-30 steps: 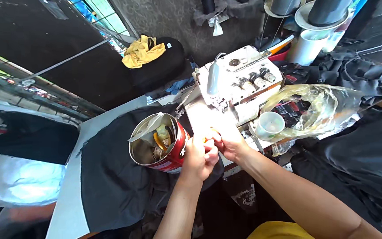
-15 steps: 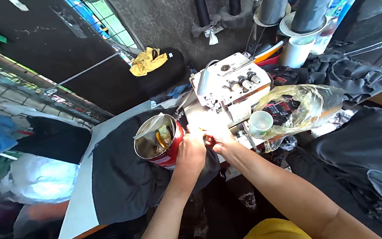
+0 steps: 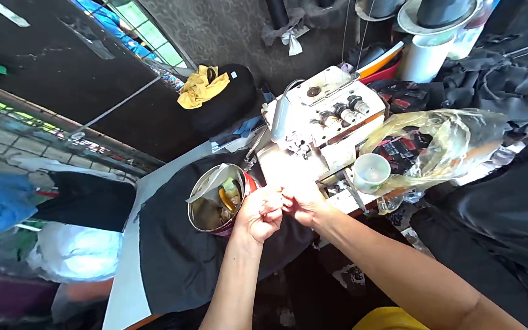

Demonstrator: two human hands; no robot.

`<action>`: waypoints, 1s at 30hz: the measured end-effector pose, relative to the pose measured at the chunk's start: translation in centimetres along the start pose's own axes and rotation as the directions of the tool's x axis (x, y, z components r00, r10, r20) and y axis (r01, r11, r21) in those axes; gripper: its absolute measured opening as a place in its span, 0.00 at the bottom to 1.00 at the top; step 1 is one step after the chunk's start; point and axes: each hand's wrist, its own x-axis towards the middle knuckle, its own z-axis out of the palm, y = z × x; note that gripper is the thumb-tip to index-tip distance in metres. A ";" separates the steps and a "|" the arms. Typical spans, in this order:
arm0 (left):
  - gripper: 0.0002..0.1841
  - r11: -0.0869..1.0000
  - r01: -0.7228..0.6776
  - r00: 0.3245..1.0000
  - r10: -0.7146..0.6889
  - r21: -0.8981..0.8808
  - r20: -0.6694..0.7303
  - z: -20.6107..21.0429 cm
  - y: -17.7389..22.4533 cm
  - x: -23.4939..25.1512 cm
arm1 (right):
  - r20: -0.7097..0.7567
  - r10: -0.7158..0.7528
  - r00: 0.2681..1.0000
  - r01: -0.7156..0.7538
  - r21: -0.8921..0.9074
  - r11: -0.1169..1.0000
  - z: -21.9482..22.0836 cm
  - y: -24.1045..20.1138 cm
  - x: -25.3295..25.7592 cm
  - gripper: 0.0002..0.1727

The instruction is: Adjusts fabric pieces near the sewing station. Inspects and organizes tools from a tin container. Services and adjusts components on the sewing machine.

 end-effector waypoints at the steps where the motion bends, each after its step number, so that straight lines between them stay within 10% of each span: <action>1: 0.23 0.998 -0.034 0.999 0.034 0.050 -0.002 0.2 -0.1 -0.1 | -0.026 0.006 1.000 -0.005 0.032 0.999 0.1 0.0 0.0 0.13; 4: 0.13 0.761 -0.225 0.925 0.364 0.609 -0.113 0.6 -0.8 -0.5 | -0.152 0.026 0.988 -0.021 0.034 0.999 0.9 0.0 -0.4 0.09; 6: 0.13 0.248 -0.159 0.818 0.576 0.956 -0.014 0.4 -1.3 -1.2 | -0.199 0.031 0.979 -0.030 0.010 1.000 1.3 -0.3 -0.4 0.09; 8: 0.17 -0.249 -0.103 0.733 0.636 0.963 0.243 0.4 -2.2 -1.8 | -0.221 0.019 0.975 -0.016 0.015 1.000 1.6 -0.5 -0.2 0.10; 11: 0.12 -0.478 -0.112 0.635 0.640 0.871 0.433 -0.5 -3.1 -0.7 | -0.211 0.000 0.977 -0.006 -0.029 1.000 1.5 -0.4 -0.3 0.11; 13: 0.13 -0.369 -0.140 0.618 0.692 0.919 0.373 -0.4 -3.2 -0.3 | -0.176 -0.006 0.984 -0.005 -0.058 0.998 1.4 -0.5 -0.3 0.09; 17: 0.18 0.571 -0.244 0.873 0.481 0.784 -0.079 0.8 -3.1 -0.3 | -0.099 -0.037 0.994 0.029 -0.082 0.996 0.5 -0.3 -0.3 0.10; 20: 0.24 0.908 -0.132 0.982 0.173 0.398 -0.069 1.0 -1.9 -0.8 | -0.009 -0.054 0.999 0.054 0.026 0.998 -0.2 -0.1 -0.3 0.15; 26: 0.27 0.984 0.144 0.983 -0.130 -0.104 0.130 -1.3 -1.0 0.0 | -0.080 -0.033 0.996 0.032 -0.013 0.999 -0.1 -0.1 -0.6 0.11; 28: 0.26 0.980 -0.028 0.998 0.016 0.198 0.061 -0.7 -1.2 -0.3 | -0.138 -0.039 0.990 0.037 -0.020 0.999 0.2 0.0 -0.7 0.11; 30: 0.16 0.628 -0.193 0.933 0.355 0.754 -0.057 0.4 -1.6 -1.0 | -0.182 -0.025 0.983 0.017 -0.044 0.999 0.5 -0.4 -0.7 0.12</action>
